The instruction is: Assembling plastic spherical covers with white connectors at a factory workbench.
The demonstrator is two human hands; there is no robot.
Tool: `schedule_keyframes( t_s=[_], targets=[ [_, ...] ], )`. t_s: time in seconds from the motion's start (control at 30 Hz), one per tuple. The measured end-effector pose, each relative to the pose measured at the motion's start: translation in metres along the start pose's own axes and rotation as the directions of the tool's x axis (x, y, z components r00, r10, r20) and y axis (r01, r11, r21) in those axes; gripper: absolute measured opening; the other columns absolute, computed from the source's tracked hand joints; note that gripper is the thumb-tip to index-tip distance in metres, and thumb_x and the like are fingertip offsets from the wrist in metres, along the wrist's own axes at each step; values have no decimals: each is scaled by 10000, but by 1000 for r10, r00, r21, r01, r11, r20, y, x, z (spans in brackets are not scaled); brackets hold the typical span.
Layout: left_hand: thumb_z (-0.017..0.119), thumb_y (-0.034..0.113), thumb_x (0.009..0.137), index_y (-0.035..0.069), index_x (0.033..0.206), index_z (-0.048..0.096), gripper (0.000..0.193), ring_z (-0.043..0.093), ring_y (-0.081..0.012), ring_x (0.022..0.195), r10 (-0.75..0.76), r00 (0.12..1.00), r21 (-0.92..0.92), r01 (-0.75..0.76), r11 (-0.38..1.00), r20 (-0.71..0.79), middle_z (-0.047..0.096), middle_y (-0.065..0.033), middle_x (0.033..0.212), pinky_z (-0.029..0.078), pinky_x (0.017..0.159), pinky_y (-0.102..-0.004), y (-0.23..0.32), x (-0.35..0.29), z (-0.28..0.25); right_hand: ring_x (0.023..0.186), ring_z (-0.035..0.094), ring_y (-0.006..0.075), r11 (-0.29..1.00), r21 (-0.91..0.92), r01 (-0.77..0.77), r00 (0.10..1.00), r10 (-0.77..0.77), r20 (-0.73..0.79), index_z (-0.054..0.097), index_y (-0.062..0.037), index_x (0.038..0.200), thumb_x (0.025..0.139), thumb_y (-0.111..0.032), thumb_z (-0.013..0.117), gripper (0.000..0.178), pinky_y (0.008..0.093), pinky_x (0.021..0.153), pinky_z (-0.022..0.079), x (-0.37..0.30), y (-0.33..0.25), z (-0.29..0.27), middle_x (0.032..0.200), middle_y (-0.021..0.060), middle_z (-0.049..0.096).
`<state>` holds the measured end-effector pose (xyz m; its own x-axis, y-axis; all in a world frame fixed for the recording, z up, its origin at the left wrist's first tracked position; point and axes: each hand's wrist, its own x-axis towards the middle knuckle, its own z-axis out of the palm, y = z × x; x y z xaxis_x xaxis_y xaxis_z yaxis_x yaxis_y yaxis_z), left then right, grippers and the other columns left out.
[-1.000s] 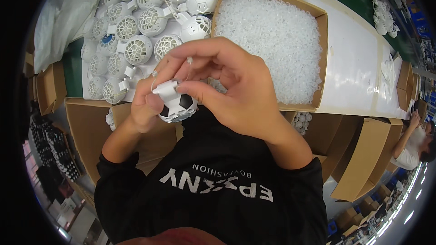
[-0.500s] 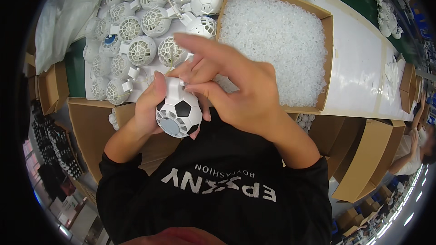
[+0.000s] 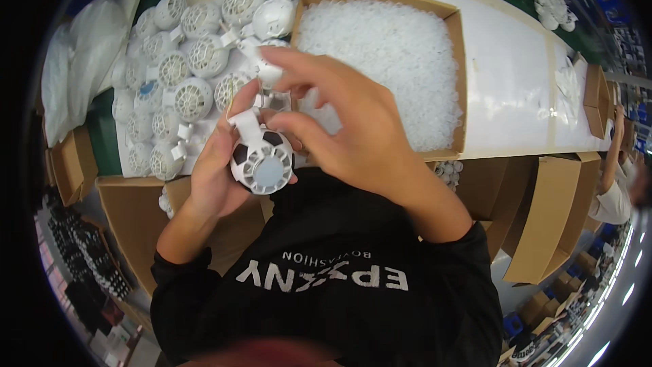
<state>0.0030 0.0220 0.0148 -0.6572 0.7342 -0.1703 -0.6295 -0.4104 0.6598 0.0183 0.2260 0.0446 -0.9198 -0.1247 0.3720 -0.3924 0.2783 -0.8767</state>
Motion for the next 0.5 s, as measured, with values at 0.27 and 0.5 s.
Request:
schedule_keyframes(
  t_s=[0.27, 0.5],
  targets=[
    [645, 348, 939, 11, 1554, 132, 869, 613, -262, 1081, 84, 996, 189, -87, 978, 20, 512, -191, 1299, 526, 930, -406, 12, -4, 1, 777, 624, 229, 888, -434, -151, 974, 209, 87, 603, -119, 1326, 764, 107, 685, 612, 349, 707, 514, -29, 21, -29, 867, 94, 641],
    [744, 285, 851, -3, 1533, 186, 927, 598, -194, 1036, 267, 951, 520, -310, 796, 158, 545, -196, 1263, 483, 897, -312, 5, -5, -16, 818, 616, 243, 910, -405, -94, 969, 176, 172, 628, -119, 1297, 765, 121, 665, 585, 349, 707, 514, -26, 18, -43, 867, 95, 628]
  ],
)
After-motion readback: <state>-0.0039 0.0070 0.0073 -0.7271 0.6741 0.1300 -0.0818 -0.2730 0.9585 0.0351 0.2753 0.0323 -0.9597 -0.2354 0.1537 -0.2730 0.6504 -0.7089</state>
